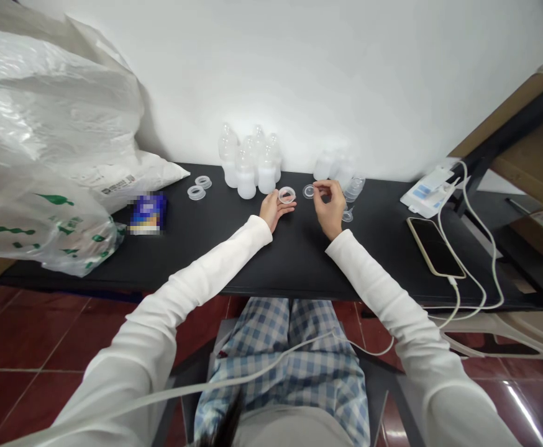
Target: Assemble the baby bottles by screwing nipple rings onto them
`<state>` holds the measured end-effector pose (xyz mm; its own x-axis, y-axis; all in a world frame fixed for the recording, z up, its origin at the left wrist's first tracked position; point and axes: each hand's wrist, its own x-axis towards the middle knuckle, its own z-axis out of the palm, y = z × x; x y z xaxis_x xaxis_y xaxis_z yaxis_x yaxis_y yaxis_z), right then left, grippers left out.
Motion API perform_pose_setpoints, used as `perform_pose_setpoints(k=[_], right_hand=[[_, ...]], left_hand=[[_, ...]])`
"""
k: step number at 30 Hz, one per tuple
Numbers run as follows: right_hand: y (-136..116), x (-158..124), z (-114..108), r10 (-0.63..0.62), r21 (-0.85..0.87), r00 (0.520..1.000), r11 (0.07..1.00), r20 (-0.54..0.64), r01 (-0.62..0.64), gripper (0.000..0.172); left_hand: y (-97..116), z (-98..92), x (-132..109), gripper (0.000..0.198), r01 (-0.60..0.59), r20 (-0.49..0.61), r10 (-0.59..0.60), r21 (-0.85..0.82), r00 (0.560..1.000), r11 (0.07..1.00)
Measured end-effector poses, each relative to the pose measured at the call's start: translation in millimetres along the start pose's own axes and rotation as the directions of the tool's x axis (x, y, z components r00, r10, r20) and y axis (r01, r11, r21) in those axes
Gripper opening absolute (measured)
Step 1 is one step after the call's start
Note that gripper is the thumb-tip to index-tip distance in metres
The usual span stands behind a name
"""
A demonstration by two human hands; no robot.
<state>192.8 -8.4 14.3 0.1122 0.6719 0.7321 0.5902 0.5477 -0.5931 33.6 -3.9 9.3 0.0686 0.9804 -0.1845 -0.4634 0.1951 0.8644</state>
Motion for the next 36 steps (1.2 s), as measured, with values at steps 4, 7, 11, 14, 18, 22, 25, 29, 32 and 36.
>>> perform_pose_setpoints(k=[4, 7, 11, 14, 18, 22, 25, 29, 32, 36], right_hand=[[-12, -6, 4, 0.007, 0.141, 0.999, 0.99, -0.049, 0.0, 0.007], [-11, -7, 6, 0.055, 0.283, 0.998, 0.958, -0.039, -0.042, 0.009], [-4, -9, 12, 0.167, 0.409, 0.982, 0.893, 0.091, -0.19, 0.019], [0, -11, 16, 0.199, 0.442, 0.969, 0.863, 0.15, -0.245, 0.025], [0, -12, 17, 0.178, 0.459, 0.97, 0.857, 0.165, -0.235, 0.023], [-2, -12, 16, 0.136, 0.401, 0.979, 0.897, 0.153, -0.187, 0.017], [-4, -12, 14, 0.098, 0.32, 0.985, 0.937, 0.141, -0.14, 0.01], [-10, -13, 10, 0.007, 0.176, 0.989, 0.984, 0.145, -0.033, 0.008], [-12, -13, 8, -0.038, -0.002, 0.983, 0.999, 0.181, 0.039, 0.011], [-9, -13, 9, -0.026, -0.145, 0.985, 0.988, 0.173, 0.051, 0.01]], left_hand=[[-1, 0.7, 1, 0.031, -0.004, -0.017, 0.004, -0.014, 1.0, 1.0], [-3, 2.2, 1, 0.024, -0.013, -0.01, 0.013, -0.02, 1.0, 1.0], [-3, 4.1, 0, 0.015, -0.021, -0.017, 0.021, -0.03, 1.0, 0.999], [-2, 5.9, -3, 0.011, -0.021, -0.018, 0.02, -0.018, 1.0, 1.0], [1, 8.8, -8, 0.005, -0.033, 0.039, 0.033, 0.002, 0.999, 0.999], [3, 9.3, -11, 0.003, -0.048, 0.097, 0.046, 0.009, 0.994, 0.999], [2, 7.6, -11, 0.011, -0.062, 0.152, 0.059, 0.016, 0.987, 0.998], [-1, 4.8, -11, 0.022, -0.084, 0.211, 0.073, 0.044, 0.975, 0.995], [-4, 3.8, -10, 0.022, -0.104, 0.223, 0.088, 0.064, 0.971, 0.992], [-6, 3.9, -8, 0.022, -0.12, 0.219, 0.101, 0.074, 0.97, 0.99]])
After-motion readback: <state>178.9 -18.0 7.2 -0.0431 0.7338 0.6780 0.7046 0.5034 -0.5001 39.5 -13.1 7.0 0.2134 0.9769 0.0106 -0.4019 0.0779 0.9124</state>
